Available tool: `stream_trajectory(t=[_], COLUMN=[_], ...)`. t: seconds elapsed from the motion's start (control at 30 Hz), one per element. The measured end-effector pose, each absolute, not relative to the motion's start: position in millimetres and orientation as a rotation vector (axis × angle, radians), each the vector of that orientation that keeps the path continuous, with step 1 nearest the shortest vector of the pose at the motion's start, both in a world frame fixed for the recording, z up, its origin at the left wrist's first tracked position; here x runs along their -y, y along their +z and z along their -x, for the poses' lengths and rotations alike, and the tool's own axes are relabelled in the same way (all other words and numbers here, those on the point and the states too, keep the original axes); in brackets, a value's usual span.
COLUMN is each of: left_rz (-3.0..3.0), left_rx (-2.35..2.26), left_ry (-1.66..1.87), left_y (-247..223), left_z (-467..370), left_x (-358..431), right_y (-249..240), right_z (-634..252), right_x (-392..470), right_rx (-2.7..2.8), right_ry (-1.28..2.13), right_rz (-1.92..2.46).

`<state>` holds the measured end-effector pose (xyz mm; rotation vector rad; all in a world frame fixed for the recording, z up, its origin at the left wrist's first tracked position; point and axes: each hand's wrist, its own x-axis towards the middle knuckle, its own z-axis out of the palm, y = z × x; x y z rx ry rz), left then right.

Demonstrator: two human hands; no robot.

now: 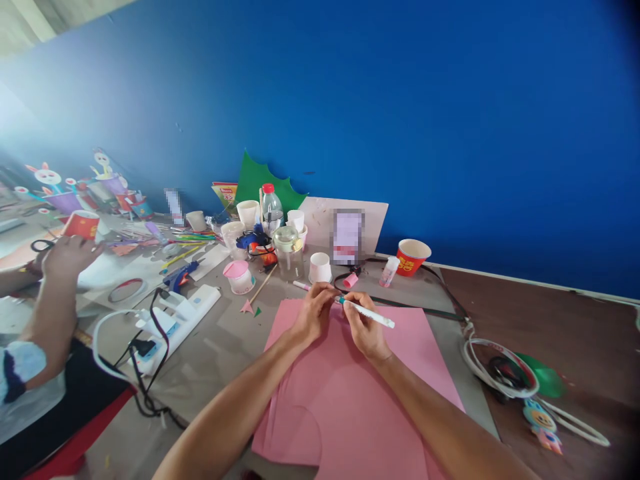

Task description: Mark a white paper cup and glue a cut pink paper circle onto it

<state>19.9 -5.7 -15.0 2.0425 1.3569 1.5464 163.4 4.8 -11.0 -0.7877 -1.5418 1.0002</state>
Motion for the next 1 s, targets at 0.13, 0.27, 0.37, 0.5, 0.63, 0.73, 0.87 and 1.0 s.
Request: stream_trajectory(t=[0.13,0.27,0.37,0.5,0.63,0.73,0.87,1.0], left_rz=[-2.101,-2.088,-1.857,-1.330,-1.002,-0.795,-0.617,-0.578], left_rx=[-1.270,-1.253,-1.283,-1.137,-1.018,-0.938,-0.875,-0.859], left_ry=[1.483,1.432,1.468,1.441,1.526,1.563,1.535,1.485], left_y=[-15,-19,-17,-9,-4,-2,-1,-2], left_z=[-19,-20,-25,-35,-42,-44,-43,-41], left_x=[7,7,9,12,15,14,12,10], right_y=[-12,-14,-15,-17,-15,-11,-7,-9], right_z=[-163,-163,-164,-163,-163,-163,-163,-162], right_x=[-6,-5,-6,-8,-7,-4,-2,-3], right_rx=[1.550,1.545,1.567,1.561,1.579,1.631,1.642,1.673], right_ry=[1.011,1.037,1.013,0.904,0.816,0.742,0.704,0.684], right_rz=[0.776,0.759,0.778,0.869,0.899,0.875,0.850,0.826])
